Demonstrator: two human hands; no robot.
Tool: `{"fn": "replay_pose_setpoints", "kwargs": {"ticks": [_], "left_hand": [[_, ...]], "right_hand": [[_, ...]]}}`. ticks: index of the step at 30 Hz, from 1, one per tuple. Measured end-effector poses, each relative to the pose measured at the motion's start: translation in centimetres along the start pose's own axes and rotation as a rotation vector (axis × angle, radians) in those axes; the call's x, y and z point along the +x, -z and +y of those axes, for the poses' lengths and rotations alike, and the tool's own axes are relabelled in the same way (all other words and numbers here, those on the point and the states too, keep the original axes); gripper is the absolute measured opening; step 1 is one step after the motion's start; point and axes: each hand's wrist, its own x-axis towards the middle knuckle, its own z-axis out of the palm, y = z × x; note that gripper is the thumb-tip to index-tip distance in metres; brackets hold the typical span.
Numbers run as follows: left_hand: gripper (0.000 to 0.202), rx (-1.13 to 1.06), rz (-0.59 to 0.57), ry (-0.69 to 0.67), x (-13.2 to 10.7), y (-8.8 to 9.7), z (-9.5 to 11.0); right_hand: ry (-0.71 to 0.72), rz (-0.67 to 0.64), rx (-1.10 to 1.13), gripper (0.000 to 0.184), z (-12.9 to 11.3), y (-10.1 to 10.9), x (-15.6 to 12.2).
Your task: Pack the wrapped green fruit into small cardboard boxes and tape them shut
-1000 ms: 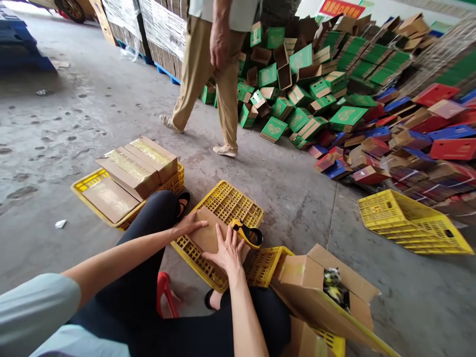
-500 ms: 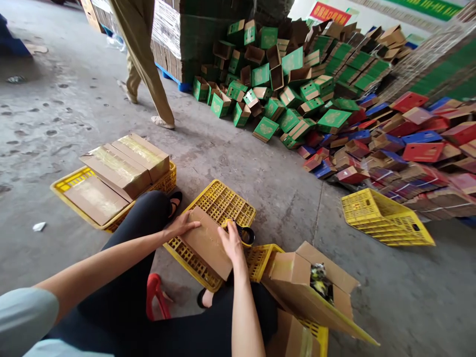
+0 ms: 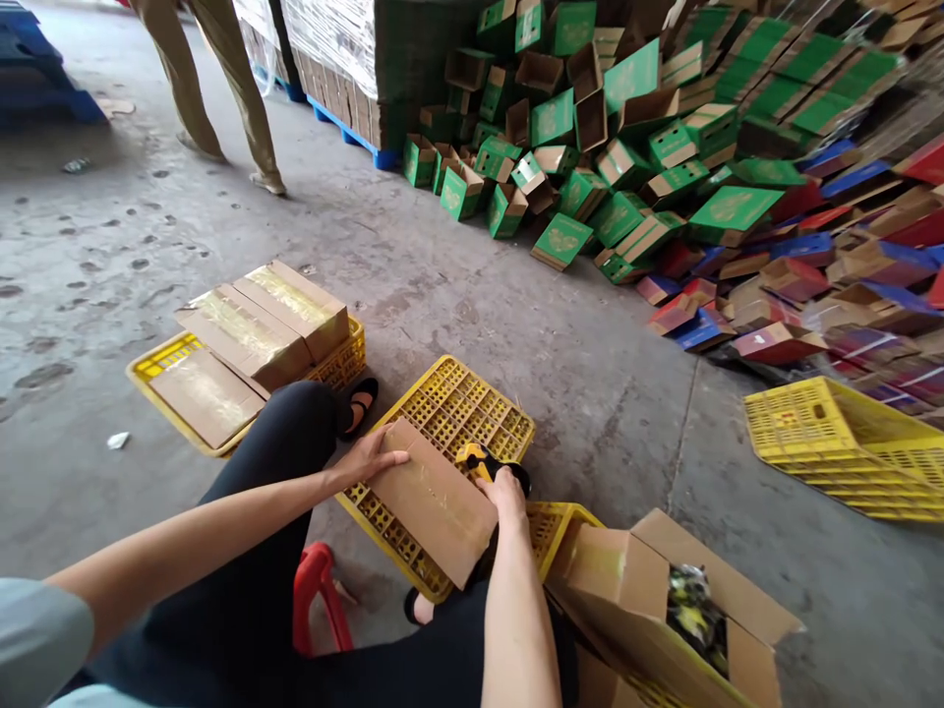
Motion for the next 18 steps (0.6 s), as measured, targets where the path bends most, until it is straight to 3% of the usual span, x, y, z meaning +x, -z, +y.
{"fn": "replay_pose_setpoints", "kwargs": {"ticks": [5,11,12,14,16,18], "left_hand": [[0.083,0.090,0.004,0.048,0.1,0.1,0.3],[0.081,0.113,0.007,0.070,0.1,0.0,0.5],[0.081,0.105,0.005,0.076,0.1,0.0,0.5],[0.079,0.085,-0.006,0.080,0.1,0.1,0.6],[0.077,0.069,-0.011,0.070,0.0,0.2,0.6],[0.075,0.069,-0.010,0.058,0.1,0.3,0.6]], "right_hand": [[-0.026,-0.076,-0.229,0.038,-2.8,0.6,-0.8],[0.116,0.014,-0.251,0.050,-6.3,5.6,-3.5],[0.173,0.009,-0.155,0.051,-6.7,6.3,-4.4],[0.224,-0.129,0.136,0.059,-7.6,7.0,-6.4],[0.227,-0.289,0.381,0.065,-8.3,6.5,-8.4],[0.238,-0.405,0.479,0.067,-8.9,5.1,-9.8]]}}
